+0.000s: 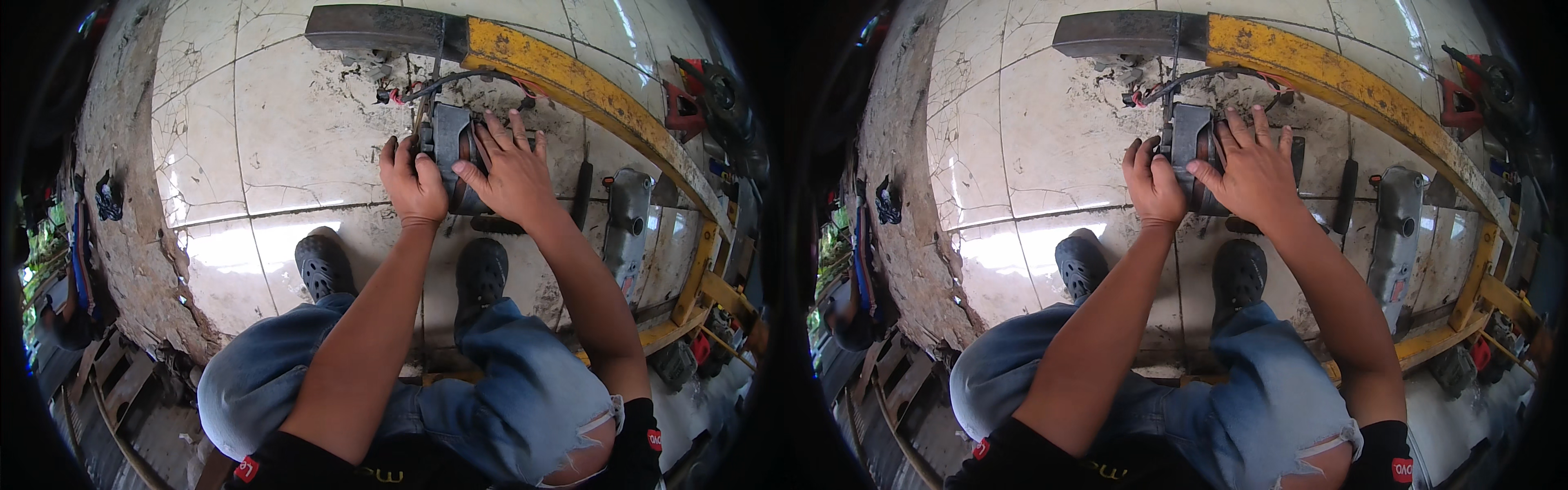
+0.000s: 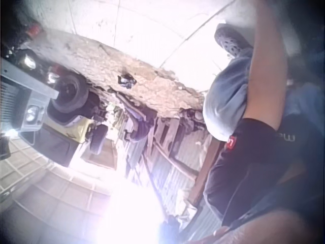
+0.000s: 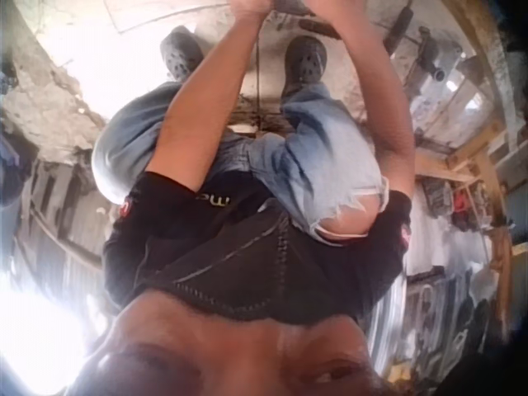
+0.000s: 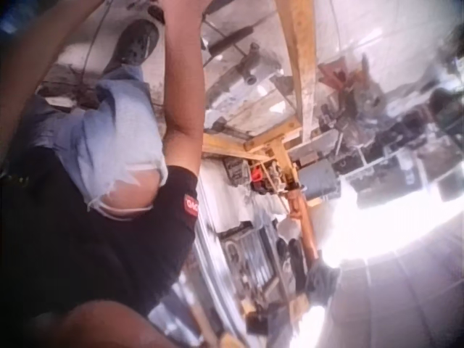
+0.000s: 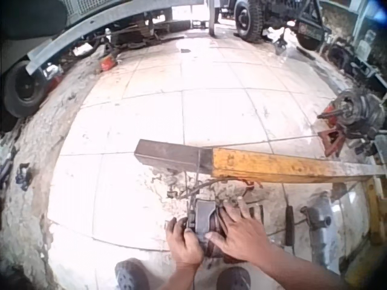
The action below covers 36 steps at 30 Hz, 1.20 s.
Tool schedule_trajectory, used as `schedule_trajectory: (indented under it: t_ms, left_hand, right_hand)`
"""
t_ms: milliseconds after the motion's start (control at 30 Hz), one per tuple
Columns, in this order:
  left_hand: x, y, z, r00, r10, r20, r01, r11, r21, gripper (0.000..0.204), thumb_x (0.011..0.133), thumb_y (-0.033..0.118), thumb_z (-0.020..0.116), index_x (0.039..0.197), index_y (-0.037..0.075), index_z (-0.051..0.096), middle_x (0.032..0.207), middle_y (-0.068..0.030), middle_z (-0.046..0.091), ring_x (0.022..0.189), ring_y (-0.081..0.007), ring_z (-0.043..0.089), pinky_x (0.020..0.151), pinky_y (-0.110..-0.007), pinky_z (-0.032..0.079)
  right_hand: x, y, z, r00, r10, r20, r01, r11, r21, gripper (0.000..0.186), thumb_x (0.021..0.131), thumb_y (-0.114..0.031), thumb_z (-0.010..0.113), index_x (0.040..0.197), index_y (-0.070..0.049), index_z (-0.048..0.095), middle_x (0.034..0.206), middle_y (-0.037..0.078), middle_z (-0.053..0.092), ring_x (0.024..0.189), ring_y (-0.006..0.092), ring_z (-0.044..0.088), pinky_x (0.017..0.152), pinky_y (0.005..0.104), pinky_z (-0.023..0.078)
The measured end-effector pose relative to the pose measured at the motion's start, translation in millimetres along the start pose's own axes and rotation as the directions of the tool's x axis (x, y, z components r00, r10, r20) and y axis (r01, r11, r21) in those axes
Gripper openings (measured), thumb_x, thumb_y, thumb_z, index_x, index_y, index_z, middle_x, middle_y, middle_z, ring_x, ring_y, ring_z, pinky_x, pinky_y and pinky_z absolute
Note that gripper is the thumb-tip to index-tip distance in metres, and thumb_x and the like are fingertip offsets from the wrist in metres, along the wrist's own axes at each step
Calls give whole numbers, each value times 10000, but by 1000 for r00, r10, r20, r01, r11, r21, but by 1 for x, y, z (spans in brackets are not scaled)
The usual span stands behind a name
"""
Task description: The person sits on the floor and works on a small electric motor, using a screwdriver to loosen and tighten screws on the motor housing. They rotate the motor to access different sides and continue adjusting components throughout the clip.
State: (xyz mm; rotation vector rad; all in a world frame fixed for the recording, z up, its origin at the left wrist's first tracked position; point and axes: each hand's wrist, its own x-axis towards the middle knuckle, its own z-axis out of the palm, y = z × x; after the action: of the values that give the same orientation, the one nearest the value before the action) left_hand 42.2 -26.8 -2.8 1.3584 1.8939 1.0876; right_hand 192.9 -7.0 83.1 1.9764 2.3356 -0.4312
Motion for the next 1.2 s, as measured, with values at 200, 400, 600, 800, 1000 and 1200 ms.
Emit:
schedule_trajectory:
  t_ms: [200,400,600,800,1000,1200]
  left_hand:
    - [7,-5,-7,1000,9,17,-9,1000,-19,397,945,227,463,1228,-8,614,1358,-280,481,1277,-415,467,1091,-449,367]
    - [2,-5,-5,999,10,36,-9,1000,-24,397,944,225,465,1226,-11,615,1362,-279,481,1274,-409,471,1078,-452,380]
    - [0,-1,-1,1000,-13,6,13,998,-53,389,943,219,461,1218,-5,621,1359,-272,485,1270,-397,477,1072,-444,387]
    - [6,-5,-8,1000,5,15,-4,998,-69,390,946,222,456,1219,-2,623,1347,-270,494,1261,-403,483,1072,-437,387]
    - [5,-5,-4,1000,7,19,-7,1000,-22,395,944,220,451,1215,-9,625,1352,-271,494,1270,-400,480,1079,-434,383]
    - [4,-6,-6,1000,25,14,-25,1000,-17,401,943,218,448,1216,-17,622,1340,-268,506,1266,-393,487,1079,-435,383]
  right_hand:
    - [-35,-11,2,985,-140,-104,135,989,-56,827,941,-683,426,1340,26,570,1534,167,413,1462,415,281,1105,698,239]
    - [-22,-6,3,994,-80,-73,82,996,23,768,969,-638,415,1358,8,557,1523,168,430,1440,422,323,1102,693,252]
    - [-6,3,10,999,4,-40,-1,998,60,684,998,-560,419,1378,-6,548,1525,138,437,1446,398,322,1116,681,240]
    - [-31,-6,11,988,-90,-125,96,994,44,604,1010,-481,439,1359,-6,569,1531,141,430,1445,381,333,1116,672,252]
    - [-13,-9,12,994,-22,-107,26,999,32,626,998,-489,458,1376,1,553,1506,132,461,1427,369,366,1121,656,255]
    - [-18,-3,14,990,-57,-132,62,997,37,619,992,-481,464,1345,15,575,1492,145,474,1429,360,365,1127,647,246]
